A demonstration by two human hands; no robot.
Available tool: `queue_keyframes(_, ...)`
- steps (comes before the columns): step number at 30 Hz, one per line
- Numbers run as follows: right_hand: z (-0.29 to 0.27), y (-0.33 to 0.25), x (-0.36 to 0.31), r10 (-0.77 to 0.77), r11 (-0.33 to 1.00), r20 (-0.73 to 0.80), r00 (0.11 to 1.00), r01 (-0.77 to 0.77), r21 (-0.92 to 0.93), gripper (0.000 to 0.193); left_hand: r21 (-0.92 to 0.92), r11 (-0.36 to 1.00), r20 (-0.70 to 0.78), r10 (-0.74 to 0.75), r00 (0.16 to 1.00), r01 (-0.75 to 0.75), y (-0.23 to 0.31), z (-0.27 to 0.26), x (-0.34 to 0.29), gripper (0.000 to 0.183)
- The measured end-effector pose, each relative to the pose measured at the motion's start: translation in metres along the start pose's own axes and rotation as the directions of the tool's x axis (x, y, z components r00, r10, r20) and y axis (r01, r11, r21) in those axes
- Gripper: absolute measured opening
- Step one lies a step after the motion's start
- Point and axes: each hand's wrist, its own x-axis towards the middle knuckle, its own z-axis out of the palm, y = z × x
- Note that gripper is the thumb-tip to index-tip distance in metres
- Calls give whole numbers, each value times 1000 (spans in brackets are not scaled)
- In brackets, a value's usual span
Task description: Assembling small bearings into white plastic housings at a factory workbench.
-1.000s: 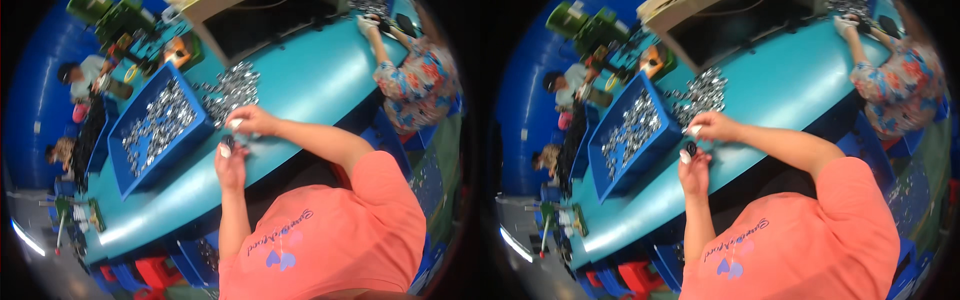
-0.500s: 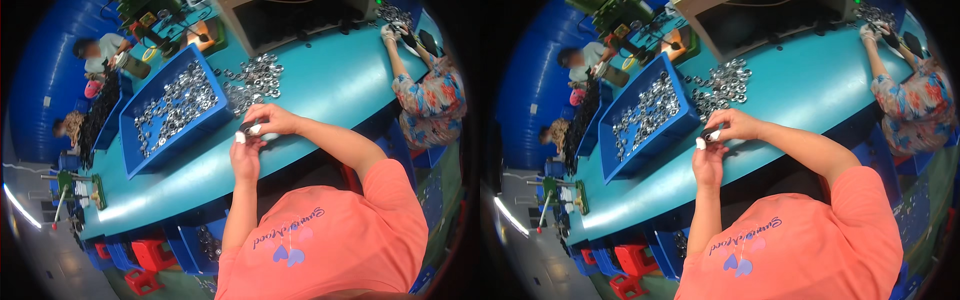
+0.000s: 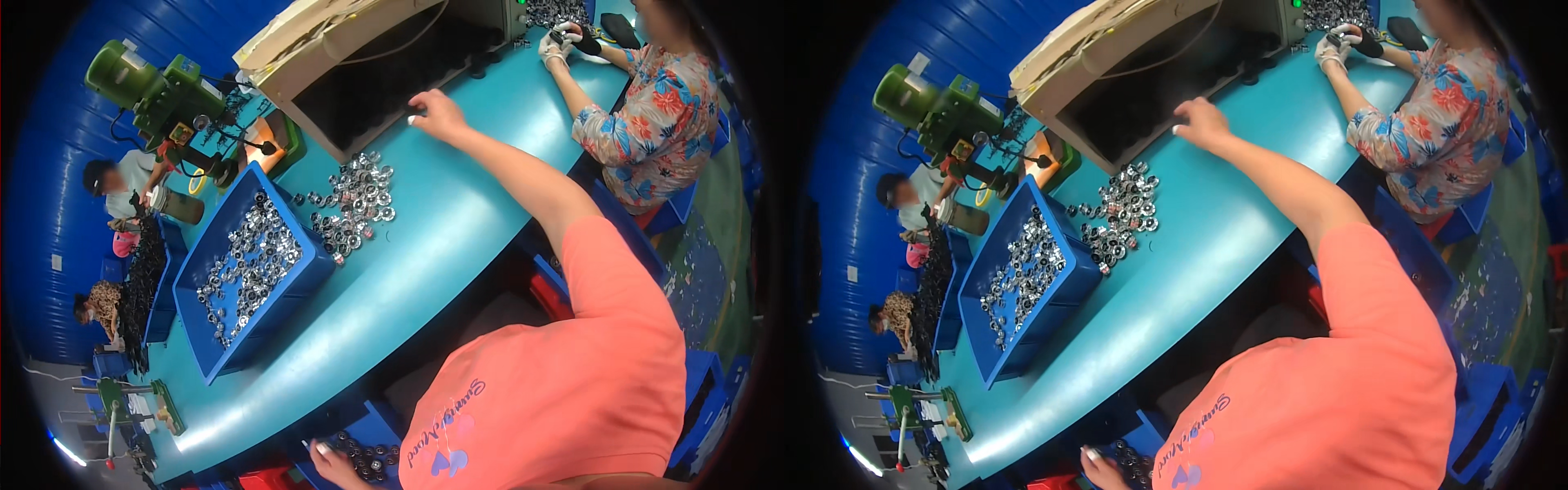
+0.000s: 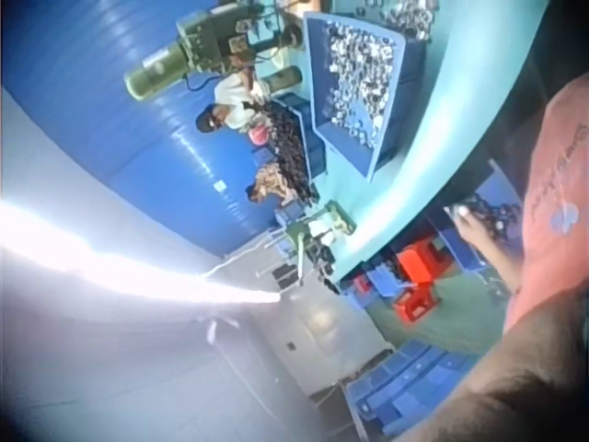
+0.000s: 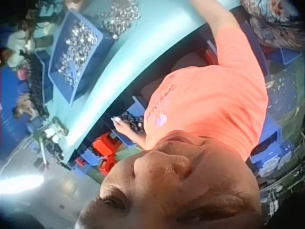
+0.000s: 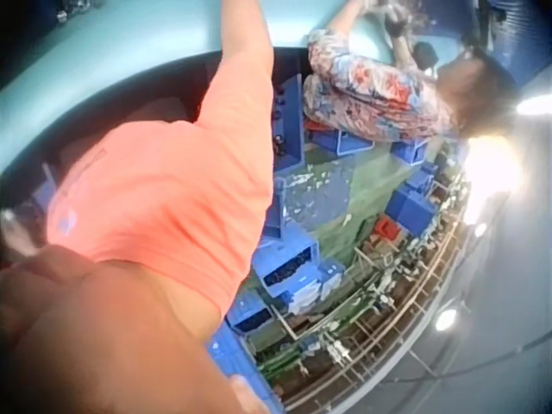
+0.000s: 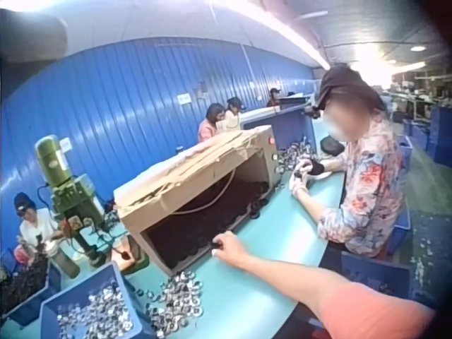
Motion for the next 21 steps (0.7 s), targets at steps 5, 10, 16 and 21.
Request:
queue_keyframes(5,25,16,16,135,951,-105,985,-159,-264,58,40,998,-57,56,997,-54,32,-17,0,36)
queue_keyframes(10,20,18,12,-32,985,-110,993,13,-170,51,-193,951,140,271,952,-243,133,40,36,37)
queue_keyframes(16,-17,-76,-80,-361,899,32,932,339,278,44,-724,688,473,537,699,-38,276,150,54,39)
queue_keyframes(21,-32,-140,-149,-498,786,223,838,327,524,44,-768,278,621,544,564,577,338,198,68,54)
